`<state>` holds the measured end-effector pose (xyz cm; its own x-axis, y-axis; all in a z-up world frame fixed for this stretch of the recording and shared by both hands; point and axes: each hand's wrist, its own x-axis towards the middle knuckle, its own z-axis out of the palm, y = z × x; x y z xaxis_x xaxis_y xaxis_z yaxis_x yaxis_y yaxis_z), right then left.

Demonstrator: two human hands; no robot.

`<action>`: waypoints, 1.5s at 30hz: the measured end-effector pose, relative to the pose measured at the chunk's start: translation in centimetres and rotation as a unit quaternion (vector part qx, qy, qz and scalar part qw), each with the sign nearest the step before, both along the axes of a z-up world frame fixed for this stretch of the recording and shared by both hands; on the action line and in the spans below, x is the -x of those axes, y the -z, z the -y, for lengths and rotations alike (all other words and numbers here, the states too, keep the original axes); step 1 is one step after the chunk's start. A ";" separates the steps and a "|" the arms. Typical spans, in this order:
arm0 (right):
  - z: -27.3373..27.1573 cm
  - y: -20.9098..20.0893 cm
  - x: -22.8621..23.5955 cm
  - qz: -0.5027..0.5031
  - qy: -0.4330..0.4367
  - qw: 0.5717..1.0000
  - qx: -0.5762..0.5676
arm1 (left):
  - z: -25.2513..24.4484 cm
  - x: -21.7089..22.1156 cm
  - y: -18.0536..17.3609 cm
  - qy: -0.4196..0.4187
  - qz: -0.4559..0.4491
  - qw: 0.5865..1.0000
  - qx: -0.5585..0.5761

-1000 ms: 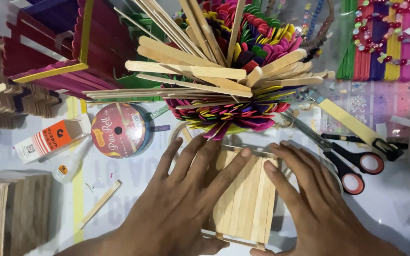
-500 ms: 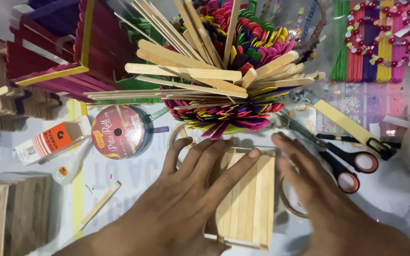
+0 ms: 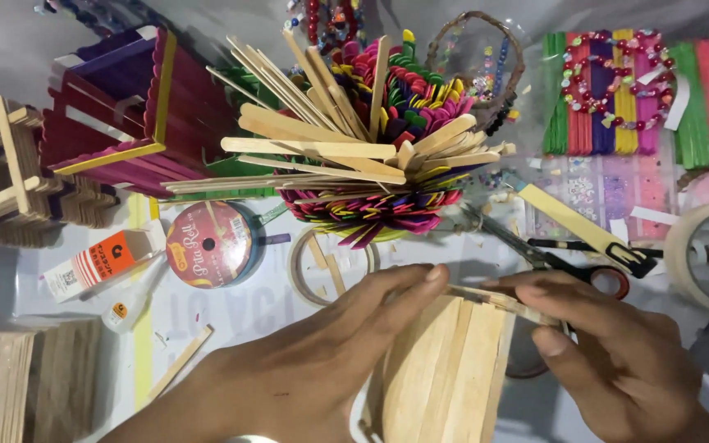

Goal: The person is constructing and reinforcing a small wooden structure using popsicle sticks, cutting them to size with scissors and securing them with tape.

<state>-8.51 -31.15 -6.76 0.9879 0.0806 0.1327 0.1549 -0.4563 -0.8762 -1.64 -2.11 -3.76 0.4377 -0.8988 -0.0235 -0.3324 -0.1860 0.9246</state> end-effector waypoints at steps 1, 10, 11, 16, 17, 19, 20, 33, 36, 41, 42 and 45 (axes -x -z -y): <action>0.0 0.2 0.0 0.000 0.000 1.000 0.000 | 0.1 0.1 0.5 0.000 0.000 1.000 0.000; -0.6 1.6 -1.3 -0.020 -0.052 0.996 -0.063 | 0.9 0.2 4.2 -0.035 0.086 0.996 0.010; -0.9 1.4 -1.6 -0.029 -0.055 0.995 -0.083 | 0.9 0.1 4.4 -0.033 0.079 0.996 0.022; -1.2 0.5 -2.6 -0.030 -0.069 0.995 -0.071 | 0.8 -0.2 5.0 -0.043 0.082 0.996 0.004; -1.2 0.5 -2.8 0.000 -0.059 0.998 -0.019 | 0.9 -0.2 5.2 -0.057 0.108 0.992 0.019; -1.1 0.4 -2.9 0.029 -0.048 0.998 0.033 | 1.0 -0.2 5.5 -0.070 0.133 0.988 0.033; -1.1 0.4 -2.9 0.026 -0.054 0.998 -0.008 | 1.0 -0.2 5.5 -0.077 0.154 0.984 0.042; 3.6 0.0 -5.5 0.076 0.036 0.921 0.380 | 1.1 -0.2 6.6 -0.088 0.163 0.981 0.049; 3.9 -0.1 -6.9 -0.054 0.030 0.900 0.432 | 1.1 -0.2 6.6 -0.087 0.160 0.982 0.050; 5.3 1.6 -6.8 -0.005 0.017 0.886 0.463 | 1.1 -0.1 6.9 -0.086 0.165 0.981 0.047; 5.4 1.7 -6.7 0.001 0.024 0.881 0.473 | 1.1 -0.1 6.9 -0.086 0.161 0.982 0.044; 5.5 1.5 -6.8 -0.050 0.044 0.853 0.518 | 1.1 0.0 6.5 -0.092 0.170 0.980 0.047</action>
<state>-1.76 -36.67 -8.22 0.9983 0.0282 -0.0508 0.0281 -0.9996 -0.0029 -1.64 -3.20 -10.28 0.5610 -0.7949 0.2312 -0.5925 -0.1905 0.7827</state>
